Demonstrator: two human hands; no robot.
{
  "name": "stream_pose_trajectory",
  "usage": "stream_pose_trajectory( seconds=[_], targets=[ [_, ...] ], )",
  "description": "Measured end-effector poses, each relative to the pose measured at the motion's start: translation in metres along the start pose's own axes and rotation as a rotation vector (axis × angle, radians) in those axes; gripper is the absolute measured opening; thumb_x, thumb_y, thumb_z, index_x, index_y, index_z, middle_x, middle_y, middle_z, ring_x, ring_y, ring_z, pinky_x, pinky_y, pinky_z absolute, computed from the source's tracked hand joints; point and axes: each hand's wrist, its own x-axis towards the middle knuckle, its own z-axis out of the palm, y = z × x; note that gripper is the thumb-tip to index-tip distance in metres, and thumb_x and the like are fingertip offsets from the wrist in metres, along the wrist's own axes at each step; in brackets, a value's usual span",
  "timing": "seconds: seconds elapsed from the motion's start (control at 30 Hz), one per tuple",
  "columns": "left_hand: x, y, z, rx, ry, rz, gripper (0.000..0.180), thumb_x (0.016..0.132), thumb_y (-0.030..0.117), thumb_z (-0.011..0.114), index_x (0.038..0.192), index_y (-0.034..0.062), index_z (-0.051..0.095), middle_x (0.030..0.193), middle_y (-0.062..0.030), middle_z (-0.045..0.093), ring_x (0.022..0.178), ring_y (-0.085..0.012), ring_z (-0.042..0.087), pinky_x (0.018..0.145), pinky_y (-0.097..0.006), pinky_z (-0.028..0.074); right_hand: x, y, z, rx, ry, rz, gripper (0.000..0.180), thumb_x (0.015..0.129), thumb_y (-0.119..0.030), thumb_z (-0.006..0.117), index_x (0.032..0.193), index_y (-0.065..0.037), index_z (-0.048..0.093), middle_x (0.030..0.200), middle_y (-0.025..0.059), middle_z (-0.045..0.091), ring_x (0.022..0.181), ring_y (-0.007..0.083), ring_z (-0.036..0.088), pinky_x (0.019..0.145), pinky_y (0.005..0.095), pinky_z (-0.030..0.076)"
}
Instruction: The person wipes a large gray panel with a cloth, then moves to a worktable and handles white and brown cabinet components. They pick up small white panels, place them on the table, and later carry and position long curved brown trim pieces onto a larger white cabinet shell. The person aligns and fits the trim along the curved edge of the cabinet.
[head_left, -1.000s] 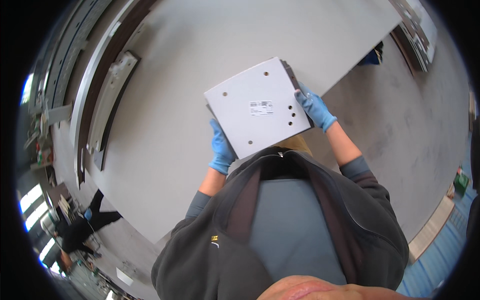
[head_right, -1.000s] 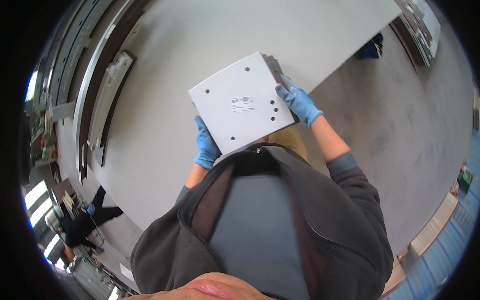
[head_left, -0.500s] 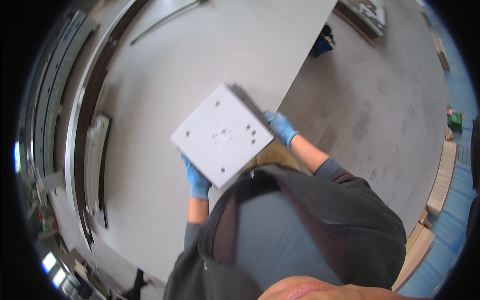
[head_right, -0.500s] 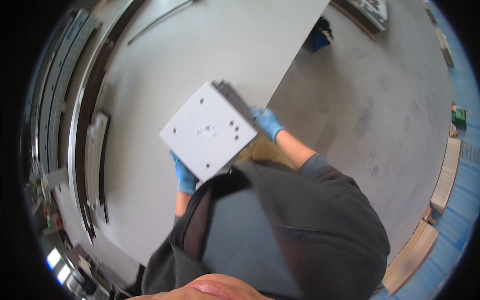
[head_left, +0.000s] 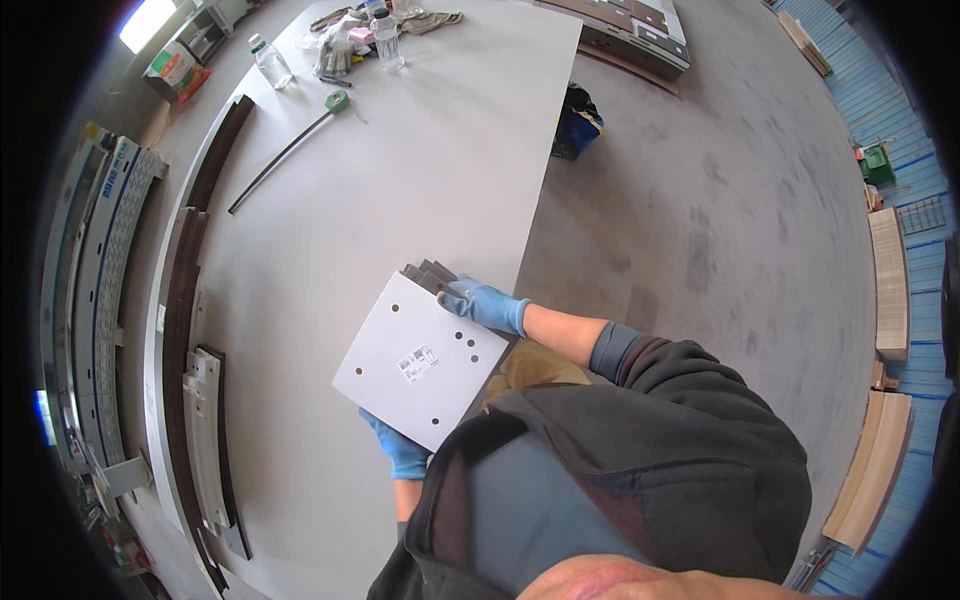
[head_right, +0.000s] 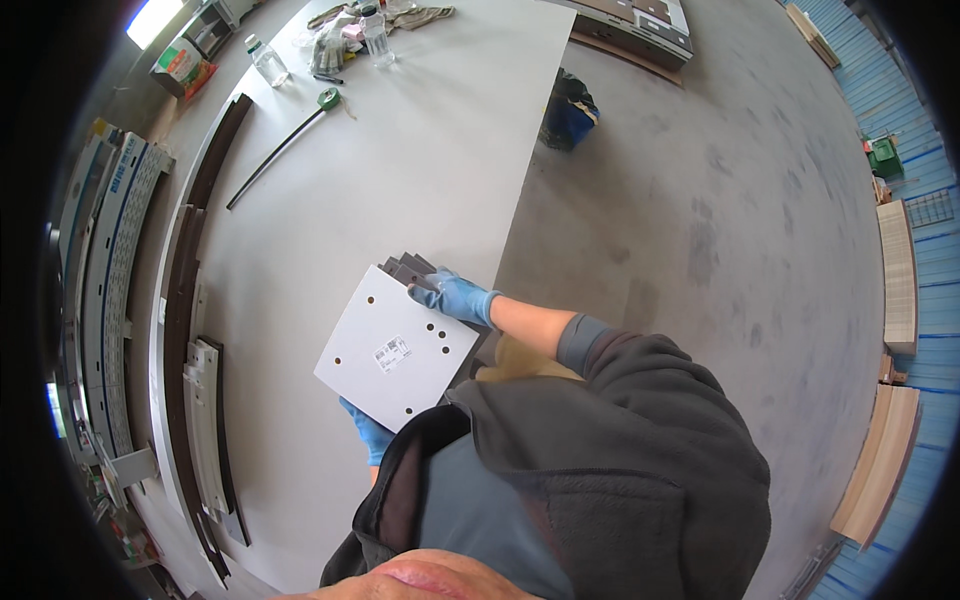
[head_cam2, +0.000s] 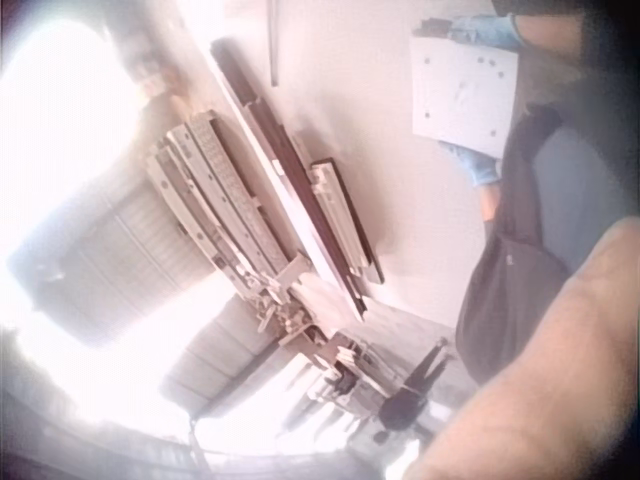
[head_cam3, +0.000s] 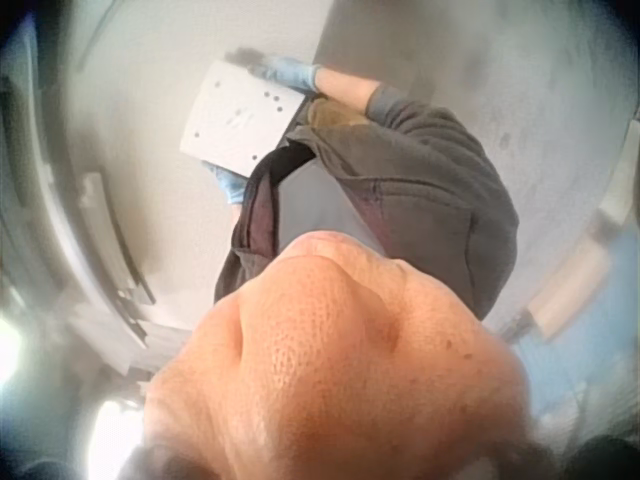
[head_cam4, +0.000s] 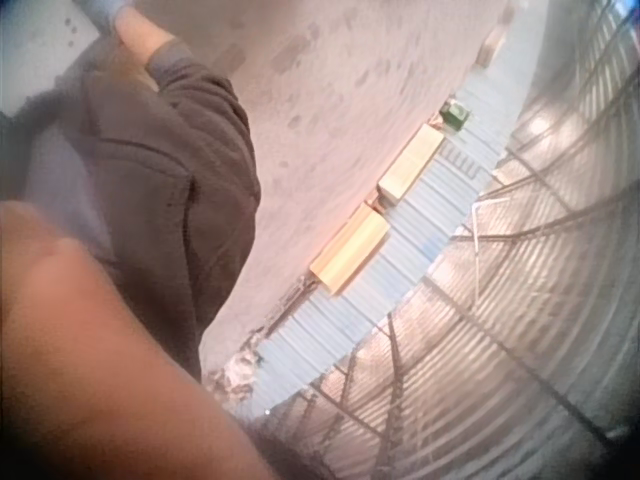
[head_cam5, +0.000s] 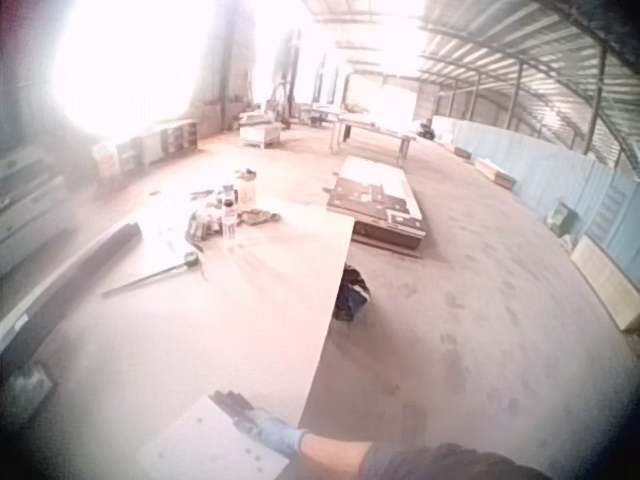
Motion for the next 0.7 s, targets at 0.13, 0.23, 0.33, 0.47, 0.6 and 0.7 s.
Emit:
stream_pose_trajectory(
  seconds=[0.13, 0.23, 0.33, 0.47, 0.6, 0.7],
  targets=[
    [-0.006, 0.002, 0.015, -0.001, -0.025, 0.016, 0.079, 0.108, 0.069, 0.041, 0.158, 0.0088, 0.045, 0.149, -0.0095, 0.057, 0.132, -0.0280, 0.059, 0.108, -0.042, 0.054, -0.012, -0.016, -0.006, 0.075, -0.022, -0.004, 0.074, 0.106, -0.064, 0.053, 0.148, -0.004, 0.057, 0.142, 0.0218, 0.059, 0.134, 0.0332, 0.056, 0.115, 0.0430, 0.044],
    [-0.012, 0.000, 0.014, 0.023, 0.084, -0.007, 0.080, 0.108, 0.070, 0.039, 0.159, 0.0087, 0.043, 0.154, -0.0100, 0.055, 0.134, -0.0284, 0.058, 0.110, -0.043, 0.053, -0.020, -0.034, -0.013, 0.329, -0.115, 0.208, 0.078, 0.102, -0.060, 0.064, 0.155, -0.003, 0.050, 0.142, 0.0205, 0.063, 0.135, 0.0285, 0.059, 0.113, 0.0429, 0.048],
    [-0.016, -0.002, 0.009, -0.015, 0.109, 0.023, 0.080, 0.109, 0.070, 0.037, 0.160, 0.0092, 0.042, 0.155, -0.0101, 0.054, 0.135, -0.0297, 0.058, 0.112, -0.044, 0.052, -0.022, -0.046, -0.018, 0.263, -0.210, 0.215, 0.085, 0.095, -0.054, 0.075, 0.157, -0.002, 0.048, 0.138, 0.0184, 0.068, 0.127, 0.0252, 0.067, 0.105, 0.0378, 0.054],
    [-0.014, -0.008, 0.005, -0.116, -0.011, 0.002, 0.081, 0.109, 0.071, 0.034, 0.162, 0.0094, 0.040, 0.157, -0.0112, 0.053, 0.138, -0.0318, 0.057, 0.114, -0.046, 0.051, -0.017, -0.040, -0.018, 0.200, -0.107, 0.176, 0.092, 0.090, -0.046, 0.081, 0.160, -0.001, 0.043, 0.140, 0.0198, 0.066, 0.122, 0.0243, 0.069, 0.102, 0.0334, 0.055],
    [-0.014, -0.013, -0.004, -0.088, 0.157, -0.012, 0.091, 0.105, 0.077, 0.033, 0.165, 0.0086, 0.036, 0.161, -0.0147, 0.050, 0.140, -0.0336, 0.056, 0.116, -0.048, 0.049, -0.013, -0.029, -0.008, 0.368, -0.130, 0.198, 0.095, 0.090, -0.040, 0.083, 0.162, 0.001, 0.037, 0.139, 0.0201, 0.066, 0.118, 0.0212, 0.069, 0.101, 0.0342, 0.056],
    [-0.009, -0.018, -0.009, -0.098, 0.070, -0.018, 0.094, 0.103, 0.081, 0.030, 0.161, 0.0068, 0.043, 0.154, -0.0178, 0.056, 0.131, -0.0338, 0.063, 0.110, -0.048, 0.054, -0.009, -0.023, -0.005, 0.380, -0.153, 0.151, 0.079, 0.094, -0.034, 0.080, 0.157, 0.000, 0.046, 0.133, 0.0140, 0.069, 0.112, 0.0184, 0.071, 0.097, 0.0334, 0.058]
  ],
)
